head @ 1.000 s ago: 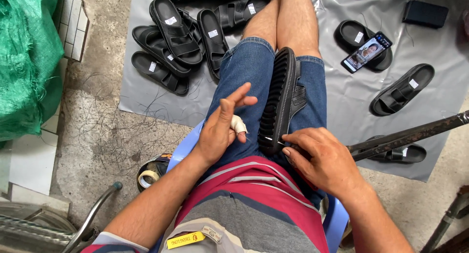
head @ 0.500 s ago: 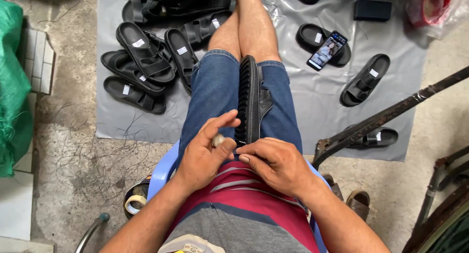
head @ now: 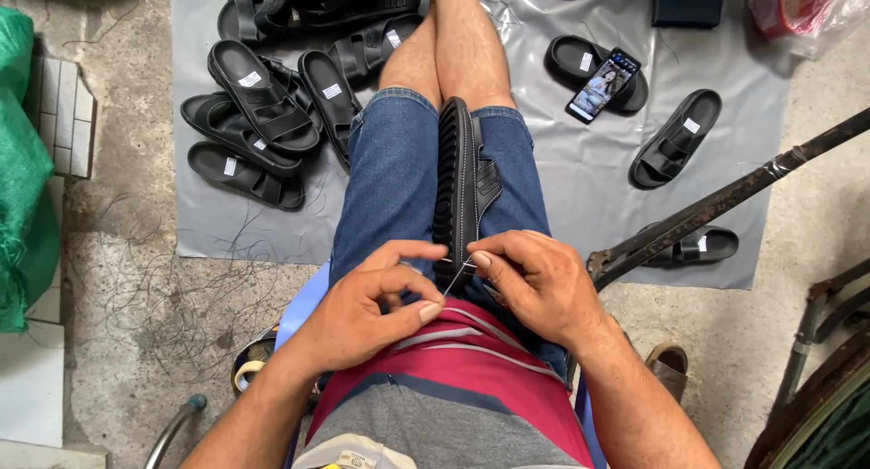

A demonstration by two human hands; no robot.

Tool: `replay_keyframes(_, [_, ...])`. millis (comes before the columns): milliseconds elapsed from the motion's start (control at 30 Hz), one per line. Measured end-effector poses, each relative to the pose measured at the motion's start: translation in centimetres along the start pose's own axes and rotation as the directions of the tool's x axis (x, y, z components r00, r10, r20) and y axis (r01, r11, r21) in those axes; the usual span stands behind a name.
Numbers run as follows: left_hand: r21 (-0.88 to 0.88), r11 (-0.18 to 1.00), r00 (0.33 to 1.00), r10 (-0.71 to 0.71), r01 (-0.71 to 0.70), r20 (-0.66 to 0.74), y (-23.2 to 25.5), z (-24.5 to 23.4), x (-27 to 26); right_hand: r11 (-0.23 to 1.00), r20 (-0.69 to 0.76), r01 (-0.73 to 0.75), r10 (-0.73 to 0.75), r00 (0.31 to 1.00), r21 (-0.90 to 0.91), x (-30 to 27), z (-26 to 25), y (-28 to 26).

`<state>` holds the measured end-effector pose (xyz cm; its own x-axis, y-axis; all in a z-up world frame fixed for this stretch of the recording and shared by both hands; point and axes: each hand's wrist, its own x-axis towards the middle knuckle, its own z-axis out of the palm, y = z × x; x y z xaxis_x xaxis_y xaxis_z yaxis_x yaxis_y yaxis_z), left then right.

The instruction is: Hand-stitching the sole of a black sandal to its upper part using a needle and thread.

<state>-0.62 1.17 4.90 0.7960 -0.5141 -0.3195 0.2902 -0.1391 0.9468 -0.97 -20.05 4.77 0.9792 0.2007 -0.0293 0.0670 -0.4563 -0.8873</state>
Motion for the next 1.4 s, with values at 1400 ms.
replay_keyframes(1400, [0.770,0.620,0.974,-0.225,0.152,-0.011,-3.0,-7.2,-0.4,0.383,0.098,-0.592,0.885,0.455,-0.709,-2.8,-10.2,4.1])
